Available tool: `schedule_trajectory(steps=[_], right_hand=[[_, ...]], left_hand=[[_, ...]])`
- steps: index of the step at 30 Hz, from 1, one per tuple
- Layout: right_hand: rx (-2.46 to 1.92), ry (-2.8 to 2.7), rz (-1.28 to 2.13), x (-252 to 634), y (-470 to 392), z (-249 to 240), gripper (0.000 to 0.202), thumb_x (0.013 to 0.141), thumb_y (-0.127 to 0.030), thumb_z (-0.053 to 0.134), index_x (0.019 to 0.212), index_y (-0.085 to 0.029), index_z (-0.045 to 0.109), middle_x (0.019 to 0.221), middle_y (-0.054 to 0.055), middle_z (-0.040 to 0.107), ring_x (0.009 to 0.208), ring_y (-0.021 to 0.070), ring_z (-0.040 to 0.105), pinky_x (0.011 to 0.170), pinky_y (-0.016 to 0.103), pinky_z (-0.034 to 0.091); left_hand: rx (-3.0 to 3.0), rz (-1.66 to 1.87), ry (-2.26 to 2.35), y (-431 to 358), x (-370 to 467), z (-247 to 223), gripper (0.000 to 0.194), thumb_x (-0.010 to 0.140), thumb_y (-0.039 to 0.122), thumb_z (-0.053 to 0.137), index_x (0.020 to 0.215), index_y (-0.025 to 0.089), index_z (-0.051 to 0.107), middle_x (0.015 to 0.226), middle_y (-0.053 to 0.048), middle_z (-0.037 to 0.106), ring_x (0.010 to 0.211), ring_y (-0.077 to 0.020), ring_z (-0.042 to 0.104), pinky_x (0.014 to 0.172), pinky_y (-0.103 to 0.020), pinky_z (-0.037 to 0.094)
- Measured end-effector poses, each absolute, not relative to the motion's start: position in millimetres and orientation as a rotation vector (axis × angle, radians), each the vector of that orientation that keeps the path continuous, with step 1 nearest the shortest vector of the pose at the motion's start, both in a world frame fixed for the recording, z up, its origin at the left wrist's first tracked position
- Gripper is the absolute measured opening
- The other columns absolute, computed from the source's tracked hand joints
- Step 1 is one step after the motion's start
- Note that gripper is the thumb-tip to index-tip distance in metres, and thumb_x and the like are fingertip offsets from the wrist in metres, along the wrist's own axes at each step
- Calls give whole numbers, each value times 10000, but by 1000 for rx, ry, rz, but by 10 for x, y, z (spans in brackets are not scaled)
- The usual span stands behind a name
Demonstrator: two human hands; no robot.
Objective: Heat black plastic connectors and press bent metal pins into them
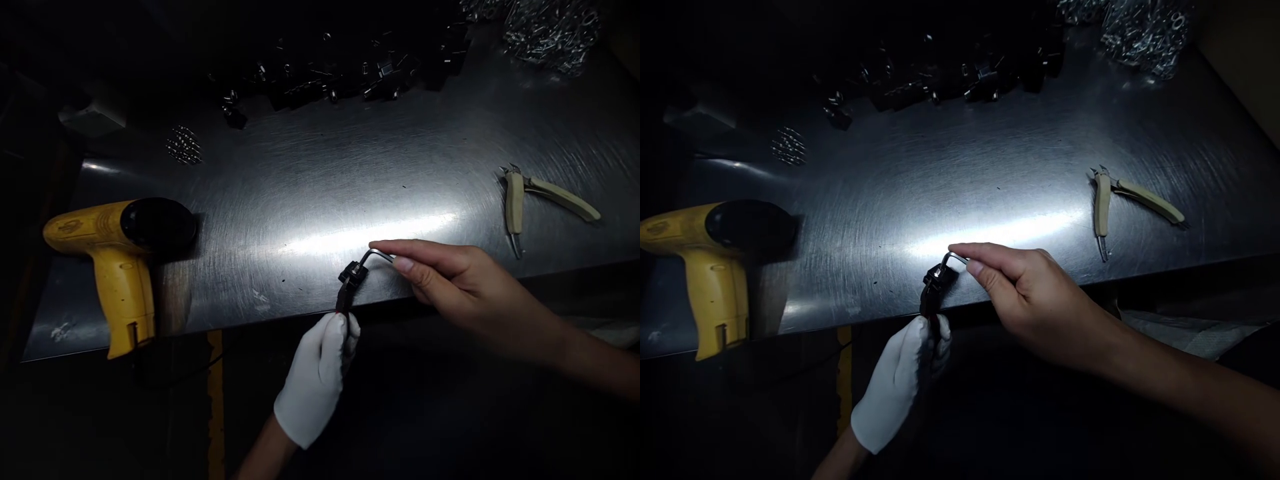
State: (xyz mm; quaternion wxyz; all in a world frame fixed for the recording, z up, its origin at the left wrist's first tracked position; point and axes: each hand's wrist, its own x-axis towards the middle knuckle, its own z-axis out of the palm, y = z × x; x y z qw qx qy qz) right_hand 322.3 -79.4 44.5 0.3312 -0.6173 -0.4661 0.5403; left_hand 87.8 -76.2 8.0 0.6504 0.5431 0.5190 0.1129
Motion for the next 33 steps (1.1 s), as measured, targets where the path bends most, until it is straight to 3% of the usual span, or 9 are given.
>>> schedule_trajectory(steps=[2, 6, 9, 20, 26, 30, 33], right_hand=[[-1597, -1228, 1419, 3217, -807, 431, 302, 1046, -477, 503, 1323, -503, 620, 837, -59, 649, 658, 124, 542, 746, 312, 489], [-1588, -1277, 1369, 3190, -817, 410, 312, 1053, -442, 500, 1342, -498, 603, 691, -67, 563, 558, 116, 458, 532, 264, 423], [-1572, -1290, 1365, 3175, -818, 406, 320, 1053, -426, 506, 1353, -486, 598, 661, -65, 522, 567, 111, 473, 494, 249, 399], [-1628, -1315, 1440, 3266, -774, 492, 334, 1035, -487, 520, 1345, -432, 633, 813, -31, 646, 644, 136, 533, 587, 285, 452], [-1706, -1398, 1548, 3389, -652, 623, 383, 1020, -515, 527, 1361, -382, 641, 624, -35, 510, 609, 161, 527, 579, 303, 442], [-1604, -1565, 1456, 3510, -552, 561, 393, 1011, -508, 543, 1366, -369, 641, 797, 16, 694, 820, 228, 659, 692, 349, 540], [-1556, -1572, 1537, 3606, -453, 524, 355, 968, -508, 625, 1273, -349, 715, 937, 30, 754, 948, 271, 679, 764, 373, 573]], left_hand=[[1187, 262, 1172, -763, 897, 77, 435, 1066, 494, 279, 888, 204, 549, 713, 14, 502, 658, -137, 475, 649, -292, 427], [1067, 276, 1123, -769, 930, 78, 424, 1066, 483, 266, 915, 201, 545, 708, 13, 512, 628, -142, 501, 622, -292, 465], [1040, 294, 1080, -782, 940, 64, 440, 1068, 472, 240, 935, 195, 555, 726, -2, 543, 658, -158, 545, 670, -316, 500], [1398, 221, 1233, -765, 933, 54, 406, 1064, 476, 303, 851, 212, 526, 694, 27, 486, 642, -128, 469, 654, -282, 413], [1574, 104, 1328, -722, 932, 109, 395, 1053, 480, 339, 789, 225, 486, 676, 33, 517, 610, -126, 499, 613, -274, 417], [1625, 77, 1373, -725, 966, 141, 400, 1050, 482, 334, 796, 226, 509, 682, 26, 552, 615, -133, 535, 600, -266, 433], [1683, 86, 1402, -751, 992, 148, 394, 1049, 460, 342, 791, 224, 523, 670, 28, 540, 612, -132, 519, 599, -260, 422]])
